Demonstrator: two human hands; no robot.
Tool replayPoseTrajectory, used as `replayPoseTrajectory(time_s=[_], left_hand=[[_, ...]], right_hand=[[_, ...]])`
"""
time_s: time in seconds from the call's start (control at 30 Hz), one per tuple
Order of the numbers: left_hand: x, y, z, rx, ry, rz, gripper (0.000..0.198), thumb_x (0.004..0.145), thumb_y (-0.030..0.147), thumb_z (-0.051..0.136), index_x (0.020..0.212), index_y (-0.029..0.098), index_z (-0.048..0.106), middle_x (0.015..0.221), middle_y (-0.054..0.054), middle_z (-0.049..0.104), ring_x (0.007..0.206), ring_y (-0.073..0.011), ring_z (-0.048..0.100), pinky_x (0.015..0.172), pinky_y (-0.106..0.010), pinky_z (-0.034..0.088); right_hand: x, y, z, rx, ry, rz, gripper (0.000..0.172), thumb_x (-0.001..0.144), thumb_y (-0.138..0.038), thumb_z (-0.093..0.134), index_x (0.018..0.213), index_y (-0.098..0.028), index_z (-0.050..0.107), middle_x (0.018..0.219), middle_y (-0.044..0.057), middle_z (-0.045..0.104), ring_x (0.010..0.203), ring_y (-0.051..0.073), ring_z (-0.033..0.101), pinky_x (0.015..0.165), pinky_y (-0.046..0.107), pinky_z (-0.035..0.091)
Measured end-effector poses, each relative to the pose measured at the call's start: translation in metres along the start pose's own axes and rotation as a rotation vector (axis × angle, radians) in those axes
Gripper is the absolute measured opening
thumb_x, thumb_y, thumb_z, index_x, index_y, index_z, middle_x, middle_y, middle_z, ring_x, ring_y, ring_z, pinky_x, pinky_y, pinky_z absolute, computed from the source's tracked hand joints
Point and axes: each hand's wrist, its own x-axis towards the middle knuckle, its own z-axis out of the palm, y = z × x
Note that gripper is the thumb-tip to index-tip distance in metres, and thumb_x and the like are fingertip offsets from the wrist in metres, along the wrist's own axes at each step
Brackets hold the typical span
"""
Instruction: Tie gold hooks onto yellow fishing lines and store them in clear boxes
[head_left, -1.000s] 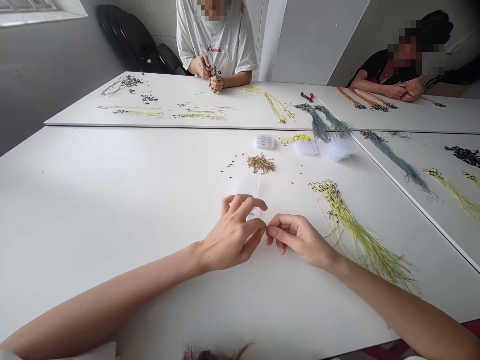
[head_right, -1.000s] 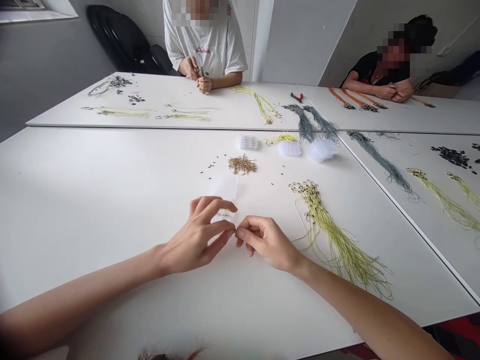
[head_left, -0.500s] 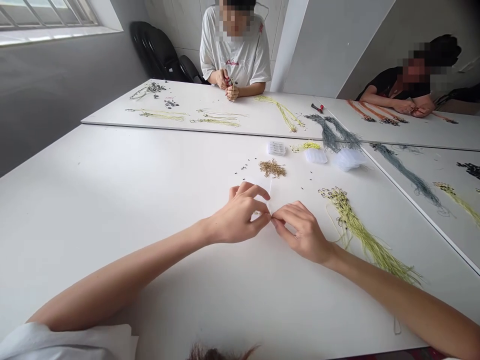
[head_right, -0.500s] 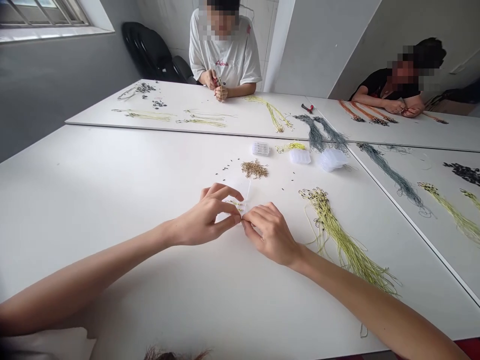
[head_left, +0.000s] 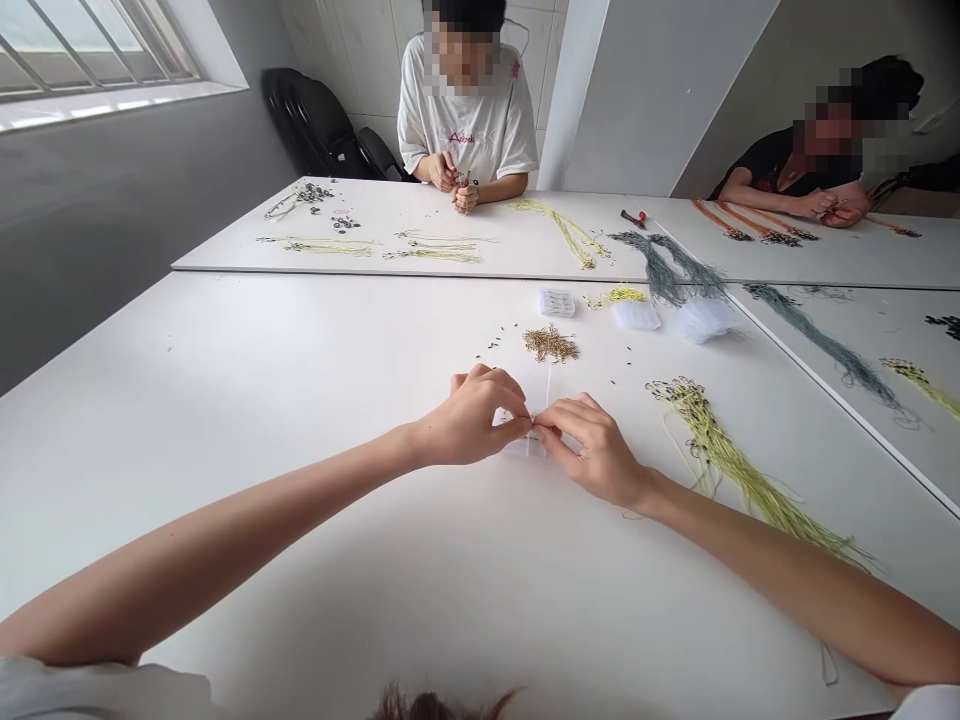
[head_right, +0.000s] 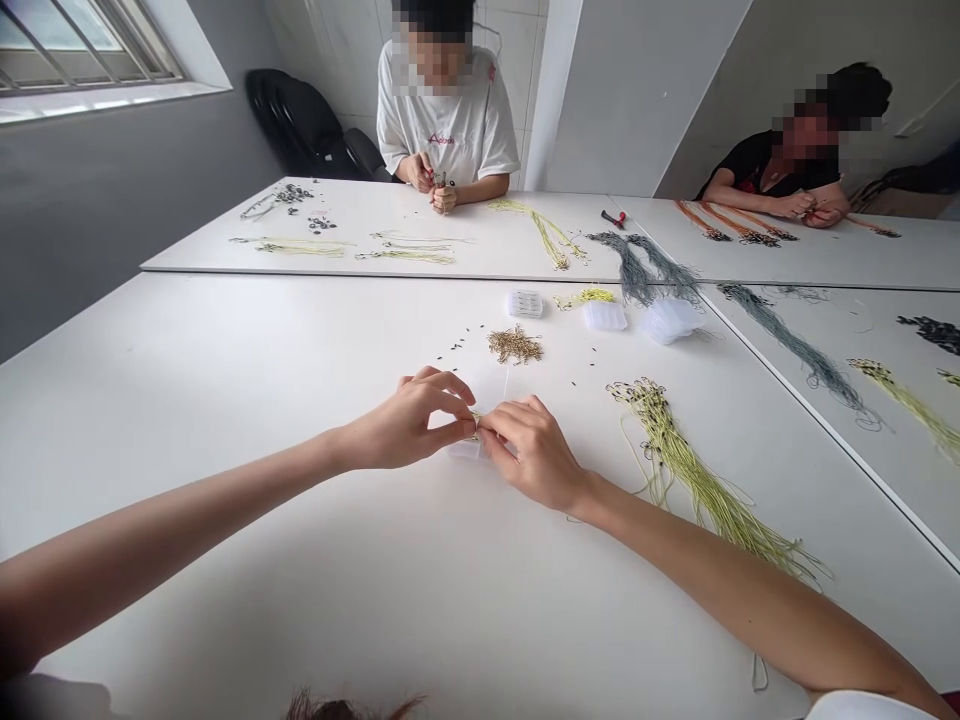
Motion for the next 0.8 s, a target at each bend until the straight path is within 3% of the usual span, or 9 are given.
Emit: replayPoseTrajectory(time_s=[0.23,0.43,0.8], left_hand=[[0.004,-0.001,0.012,-0.019,0.005,-0.054,0.023,0.090,0.030,0.052,0.081,0.022,0.072,0.100,-0.007,0.062,0.097,-0.0243,0.052,0.092,-0.049,0.038],[0.000,-0.007,0.020,-0.022,-0.031,-0.092,0.023,0.091,0.027,0.050,0.079,0.021,0.068,0.098,-0.006,0.058,0.092,-0.0220,0.051,0.088,-0.046,0.038],[0.002,-0.005,0.021,-0.007,-0.094,-0.160,0.023,0.091,0.022,0.048,0.076,0.022,0.066,0.095,-0.003,0.056,0.088,-0.0182,0.049,0.087,-0.043,0.034]], right_hand=[[-0.005,0.006,0.007,-0.046,0.071,-0.034,0.011,0.092,-0.013,0.051,0.090,-0.020,0.059,0.085,0.005,0.066,0.079,0.017,0.061,0.079,0.035,0.038],[-0.007,0.010,0.012,-0.091,-0.004,-0.075,0.013,0.092,-0.011,0.050,0.088,-0.019,0.060,0.084,0.005,0.067,0.077,0.017,0.062,0.083,0.037,0.038],[-0.011,0.011,0.013,-0.072,0.006,-0.039,0.010,0.087,-0.009,0.057,0.090,-0.018,0.063,0.086,0.005,0.064,0.077,0.015,0.062,0.086,0.038,0.039]])
